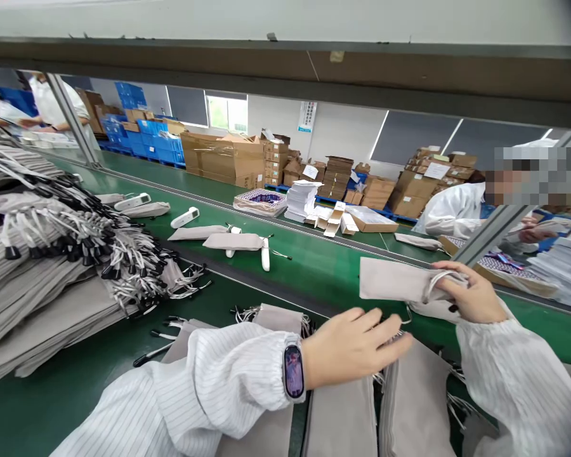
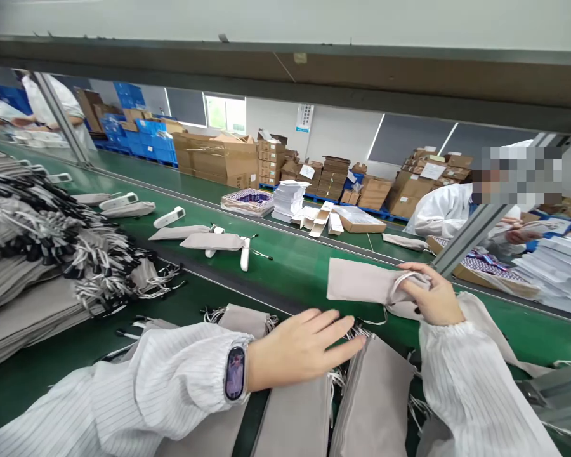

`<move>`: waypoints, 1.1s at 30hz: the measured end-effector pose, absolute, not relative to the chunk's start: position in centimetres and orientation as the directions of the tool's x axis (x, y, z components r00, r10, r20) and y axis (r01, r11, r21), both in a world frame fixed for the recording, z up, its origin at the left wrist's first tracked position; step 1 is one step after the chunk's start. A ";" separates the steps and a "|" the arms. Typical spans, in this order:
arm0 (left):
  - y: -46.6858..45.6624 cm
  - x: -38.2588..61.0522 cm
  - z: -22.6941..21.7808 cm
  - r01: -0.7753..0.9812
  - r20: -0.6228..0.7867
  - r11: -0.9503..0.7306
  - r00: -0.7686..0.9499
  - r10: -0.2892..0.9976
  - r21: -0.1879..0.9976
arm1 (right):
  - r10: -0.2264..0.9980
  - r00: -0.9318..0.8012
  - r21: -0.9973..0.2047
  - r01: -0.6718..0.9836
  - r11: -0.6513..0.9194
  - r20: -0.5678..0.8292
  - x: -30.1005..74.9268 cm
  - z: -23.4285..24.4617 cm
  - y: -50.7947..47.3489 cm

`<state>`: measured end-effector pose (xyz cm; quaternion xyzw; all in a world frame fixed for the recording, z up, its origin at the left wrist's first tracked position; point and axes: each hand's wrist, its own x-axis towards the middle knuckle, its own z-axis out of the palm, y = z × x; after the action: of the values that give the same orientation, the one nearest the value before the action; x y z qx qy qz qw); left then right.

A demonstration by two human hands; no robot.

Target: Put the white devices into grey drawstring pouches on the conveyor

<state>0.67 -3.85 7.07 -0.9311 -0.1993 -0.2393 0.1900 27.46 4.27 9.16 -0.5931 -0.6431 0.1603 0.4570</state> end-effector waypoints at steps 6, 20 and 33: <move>-4.6 1.6 2.4 0.561 0.148 -0.826 0.822 0.550 -0.047 | 0.920 0.075 -0.277 0.960 0.038 0.385 29.1 6.2 6.3; -4.4 2.0 3.4 0.872 0.310 -0.481 0.482 0.819 -0.087 | 0.839 -0.423 -0.216 0.834 0.508 0.343 17.4 0.7 6.8; -3.5 0.2 6.0 0.812 0.076 -0.581 0.577 0.813 0.049 | 0.948 -0.266 -0.100 0.953 0.285 0.173 1.2 2.1 13.8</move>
<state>0.24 -3.53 6.01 -0.8881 -0.4575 -0.0449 -0.0043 1.23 13.82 2.10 -0.5978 -0.7954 -0.0122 0.0995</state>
